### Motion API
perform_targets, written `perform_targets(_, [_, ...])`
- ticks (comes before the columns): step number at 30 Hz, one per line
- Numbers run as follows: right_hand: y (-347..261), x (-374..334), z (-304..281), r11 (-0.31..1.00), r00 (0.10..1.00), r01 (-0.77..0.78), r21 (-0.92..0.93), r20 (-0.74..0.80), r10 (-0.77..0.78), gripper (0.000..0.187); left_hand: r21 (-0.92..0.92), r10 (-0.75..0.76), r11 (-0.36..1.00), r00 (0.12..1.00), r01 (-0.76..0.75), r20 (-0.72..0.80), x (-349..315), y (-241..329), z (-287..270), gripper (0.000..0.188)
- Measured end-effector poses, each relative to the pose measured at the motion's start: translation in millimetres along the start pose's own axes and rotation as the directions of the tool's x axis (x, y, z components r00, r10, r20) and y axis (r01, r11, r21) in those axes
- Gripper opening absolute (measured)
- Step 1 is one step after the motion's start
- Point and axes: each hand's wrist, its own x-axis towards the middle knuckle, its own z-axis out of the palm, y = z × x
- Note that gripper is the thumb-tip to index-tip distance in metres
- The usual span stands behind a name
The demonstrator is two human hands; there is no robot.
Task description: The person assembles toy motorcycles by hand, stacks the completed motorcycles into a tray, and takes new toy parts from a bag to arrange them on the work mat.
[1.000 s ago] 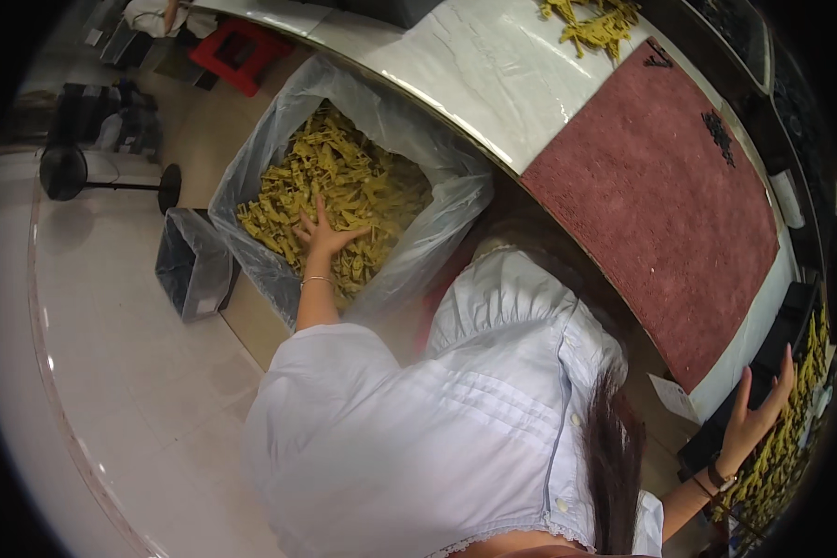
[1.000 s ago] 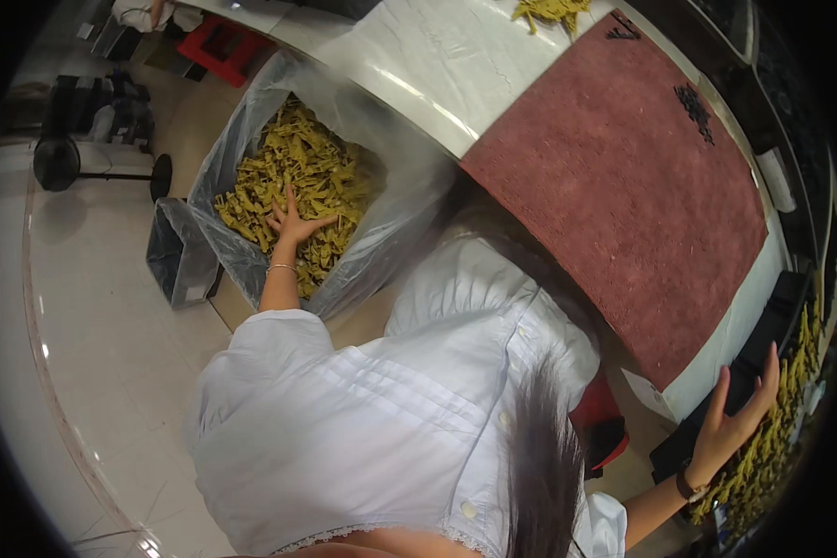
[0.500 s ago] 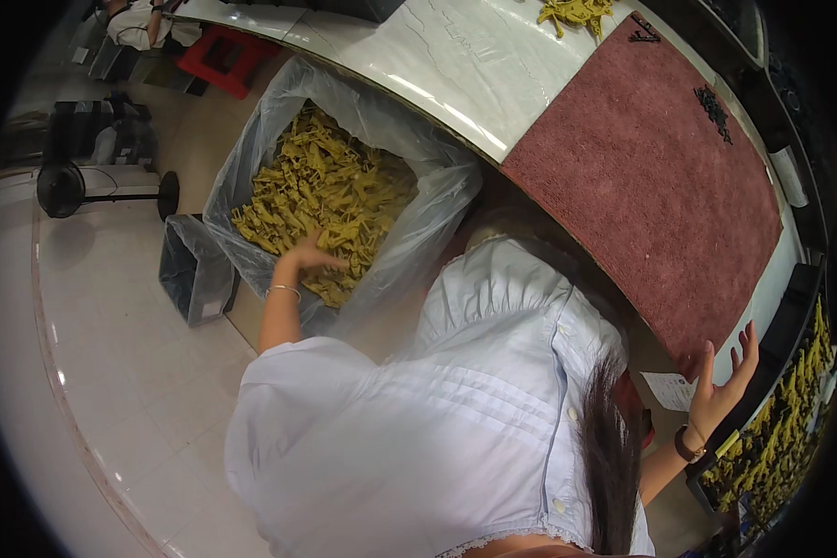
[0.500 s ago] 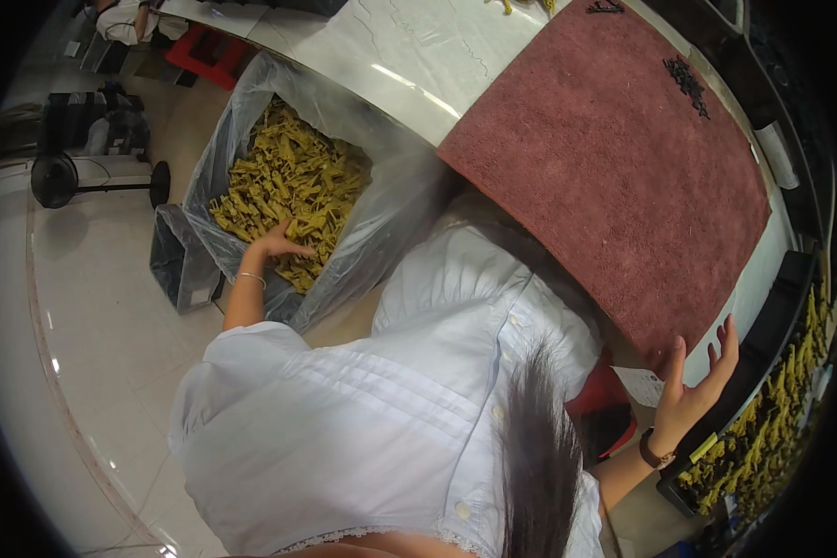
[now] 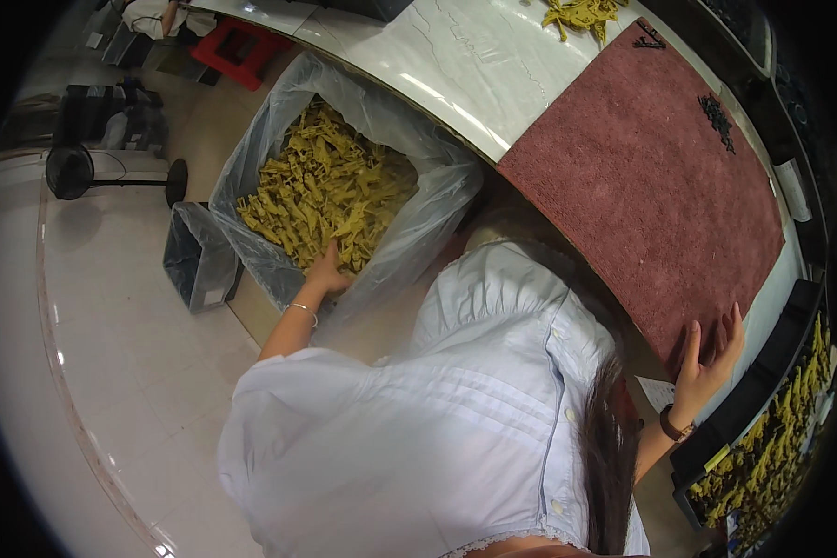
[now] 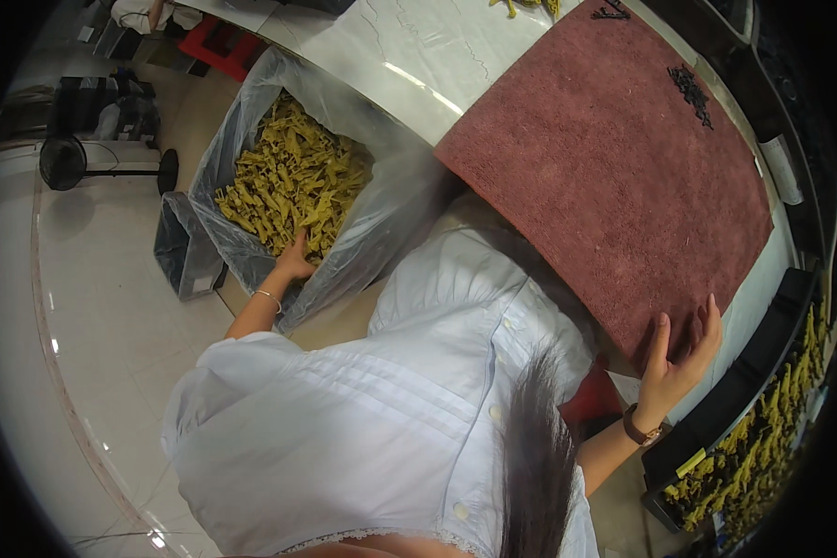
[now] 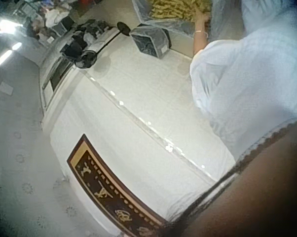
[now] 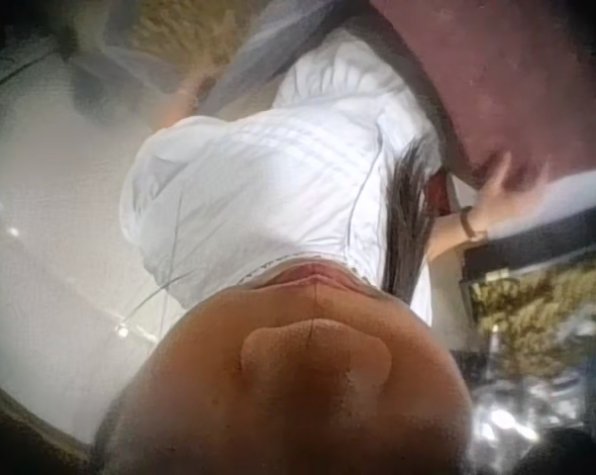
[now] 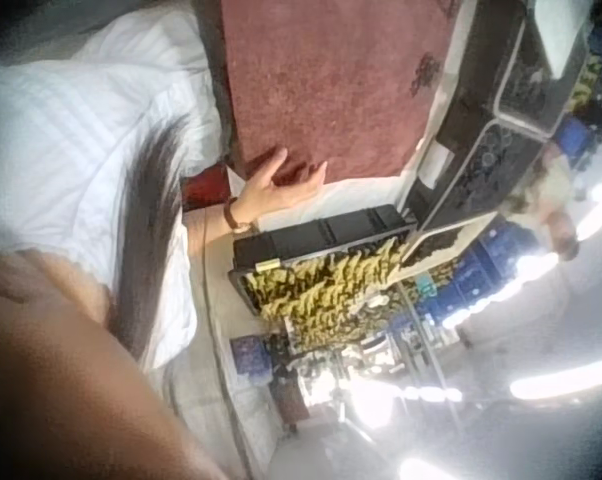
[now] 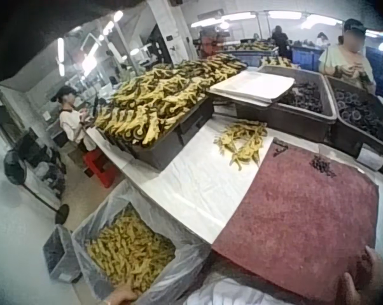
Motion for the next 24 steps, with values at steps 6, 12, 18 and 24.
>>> perform_targets(6, [2,2,6,0.999,1.000,-0.022,0.038,-0.014,0.023,0.050,-0.007,-0.171,0.985,0.959,0.174,-0.227,-5,19,20,0.112])
perform_targets(12, [5,5,9,1.000,1.000,0.008,-0.029,-0.003,-0.008,0.047,0.001,-0.149,0.989,0.984,0.149,-0.098,-10,24,5,0.111])
perform_targets(18, [5,3,15,0.998,1.000,0.026,-0.059,-0.014,-0.027,0.044,-0.110,-0.249,0.967,0.939,0.228,-0.238,-2,29,19,0.113])
perform_targets(24, [8,-1,19,0.994,0.998,0.053,-0.100,-0.036,-0.057,0.040,-0.040,-0.176,0.984,0.952,0.171,-0.250,4,15,14,0.112])
